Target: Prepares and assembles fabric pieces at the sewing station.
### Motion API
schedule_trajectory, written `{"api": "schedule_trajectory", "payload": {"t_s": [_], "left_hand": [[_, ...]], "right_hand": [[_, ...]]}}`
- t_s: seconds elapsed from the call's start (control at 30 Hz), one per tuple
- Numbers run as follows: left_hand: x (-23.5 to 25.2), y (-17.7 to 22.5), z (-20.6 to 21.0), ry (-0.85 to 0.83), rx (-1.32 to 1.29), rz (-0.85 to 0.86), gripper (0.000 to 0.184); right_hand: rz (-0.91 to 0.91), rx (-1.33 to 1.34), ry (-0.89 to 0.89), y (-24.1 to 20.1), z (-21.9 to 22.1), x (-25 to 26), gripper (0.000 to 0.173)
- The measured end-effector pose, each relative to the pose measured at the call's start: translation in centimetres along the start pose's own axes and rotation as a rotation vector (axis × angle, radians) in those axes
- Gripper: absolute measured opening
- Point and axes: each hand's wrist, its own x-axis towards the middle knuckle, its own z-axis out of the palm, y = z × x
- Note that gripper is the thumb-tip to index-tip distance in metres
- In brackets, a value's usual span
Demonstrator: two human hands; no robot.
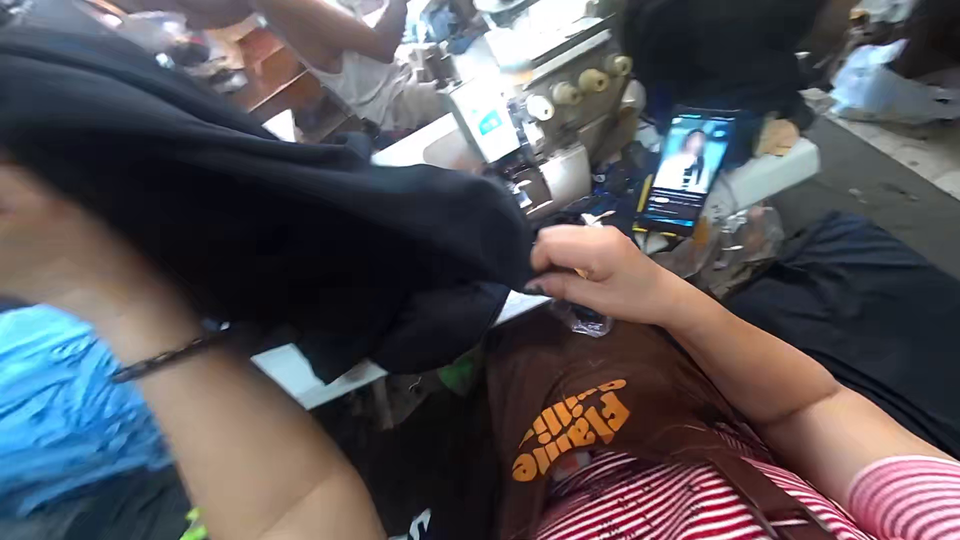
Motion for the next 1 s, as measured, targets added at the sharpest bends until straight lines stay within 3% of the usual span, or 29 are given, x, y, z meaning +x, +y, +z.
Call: {"api": "schedule_trajectory", "payload": {"t_s": [0.07, 0.2, 0.23, 0.3, 0.4, 0.47, 0.53, 0.6, 0.67, 0.73, 0.83, 0.93, 1.0], "left_hand": [[-1.2, -3.9, 1.2, -0.036, 0.102, 0.158, 0.048], [-8.3, -9.7, 4.3, -0.635, 0.254, 0.143, 0.041], [-10.2, -10.5, 5.1, -0.702, 0.256, 0.117, 0.039], [-13.5, -9.7, 5.8, -0.625, 0.243, 0.090, 0.036], [-17.9, -4.8, 5.7, -0.475, 0.192, 0.141, 0.034], [-21.0, -0.8, 6.4, -0.549, 0.090, 0.231, 0.034], [-23.1, 2.1, 8.5, -0.729, -0.015, 0.236, 0.040], [-23.7, 2.8, 11.6, -0.815, -0.020, 0.154, 0.042], [-21.8, 1.9, 15.2, -0.746, -0.008, 0.035, 0.037], [-19.5, 1.0, 16.0, -0.651, 0.007, -0.059, 0.033], [-17.3, 0.7, 10.9, -0.478, -0.083, 0.025, 0.022], [-17.1, -1.8, 4.2, -0.499, -0.191, 0.276, 0.016], [-17.1, -4.0, 1.4, -0.575, -0.321, 0.239, 0.022]], "right_hand": [[0.073, 0.028, -0.188, 0.9, 2.4, -2.1, 0.014], [0.229, 0.119, -0.813, 3.6, 7.6, -6.8, 0.016], [0.237, 0.105, -0.975, 4.2, 8.2, -7.4, 0.017], [0.247, 0.043, -1.130, 5.2, 8.7, -7.3, 0.018], [0.317, 0.012, -0.963, 6.3, 8.3, -4.6, 0.021], [0.286, 0.043, -0.685, 7.6, 9.0, -2.9, 0.019], [0.258, -0.003, -0.399, 8.9, 10.6, -1.4, 0.016], [0.289, -0.101, -0.202, 9.8, 12.6, 0.1, 0.015], [0.361, -0.153, -0.113, 10.6, 14.5, 1.8, 0.018], [0.387, -0.200, -0.053, 11.3, 16.6, 2.6, 0.025], [0.325, -0.308, -0.032, 12.0, 18.6, 3.0, 0.035], [0.196, -0.304, -0.077, 12.2, 19.2, 3.1, 0.023], [0.162, -0.093, -0.019, 11.6, 18.9, 3.7, 0.026]]}}
